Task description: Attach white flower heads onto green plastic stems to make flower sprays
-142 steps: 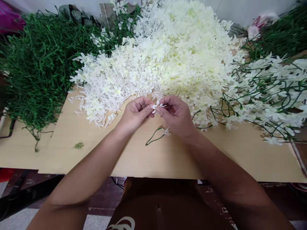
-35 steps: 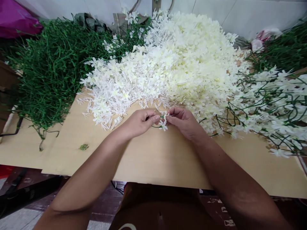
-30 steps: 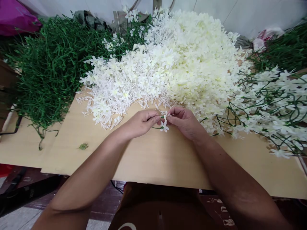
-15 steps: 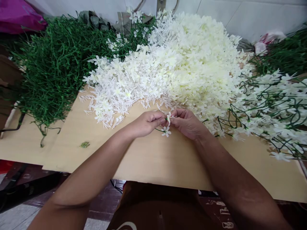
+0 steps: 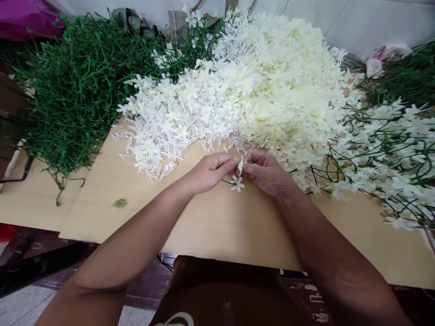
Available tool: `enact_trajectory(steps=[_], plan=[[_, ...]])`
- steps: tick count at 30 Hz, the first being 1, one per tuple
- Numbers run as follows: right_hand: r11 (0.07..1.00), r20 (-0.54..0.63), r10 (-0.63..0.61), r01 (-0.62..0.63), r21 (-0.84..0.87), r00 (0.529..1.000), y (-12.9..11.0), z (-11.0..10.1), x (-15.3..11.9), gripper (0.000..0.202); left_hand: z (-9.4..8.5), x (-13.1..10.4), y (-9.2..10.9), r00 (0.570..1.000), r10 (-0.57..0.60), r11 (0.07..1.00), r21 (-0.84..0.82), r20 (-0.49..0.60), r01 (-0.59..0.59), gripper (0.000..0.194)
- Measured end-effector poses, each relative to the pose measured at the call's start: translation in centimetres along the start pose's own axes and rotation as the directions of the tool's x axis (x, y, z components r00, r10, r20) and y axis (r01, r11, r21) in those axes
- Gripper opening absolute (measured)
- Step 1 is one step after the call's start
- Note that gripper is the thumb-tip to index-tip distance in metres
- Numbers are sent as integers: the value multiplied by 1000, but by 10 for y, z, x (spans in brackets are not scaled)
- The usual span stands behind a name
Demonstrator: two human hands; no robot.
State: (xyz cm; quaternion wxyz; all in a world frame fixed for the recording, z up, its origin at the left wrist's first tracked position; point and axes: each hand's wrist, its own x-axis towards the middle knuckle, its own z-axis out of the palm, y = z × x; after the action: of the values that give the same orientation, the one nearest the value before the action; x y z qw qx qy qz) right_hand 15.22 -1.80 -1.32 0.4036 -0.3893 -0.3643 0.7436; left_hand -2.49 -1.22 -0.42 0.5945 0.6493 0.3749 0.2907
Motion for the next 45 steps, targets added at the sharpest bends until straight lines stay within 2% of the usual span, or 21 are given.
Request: enact_trajectory(steps=[12, 17, 22, 39, 45], plan=[[997, -103, -41, 35, -64, 994, 3, 4, 1, 35, -4, 4, 1, 998, 21, 999, 24, 59, -23, 53], [991, -156, -101, 87, -97, 982, 7, 7, -1, 34, -3, 4, -1, 998, 50, 998, 24, 29, -50, 54], [990, -142, -128, 117, -80, 982, 10, 8, -1, 34, -4, 5, -1, 999, 49, 999, 21, 6, -50, 53], [979, -187, -127, 93, -181, 974, 7, 12, -3, 33, -1, 4, -1, 1000, 16, 997, 70, 7, -16, 50], [982, -244, -127, 87, -170, 961, 11, 13, -1, 34, 3, 8, -3, 999, 1, 987, 158, -52, 7, 50]])
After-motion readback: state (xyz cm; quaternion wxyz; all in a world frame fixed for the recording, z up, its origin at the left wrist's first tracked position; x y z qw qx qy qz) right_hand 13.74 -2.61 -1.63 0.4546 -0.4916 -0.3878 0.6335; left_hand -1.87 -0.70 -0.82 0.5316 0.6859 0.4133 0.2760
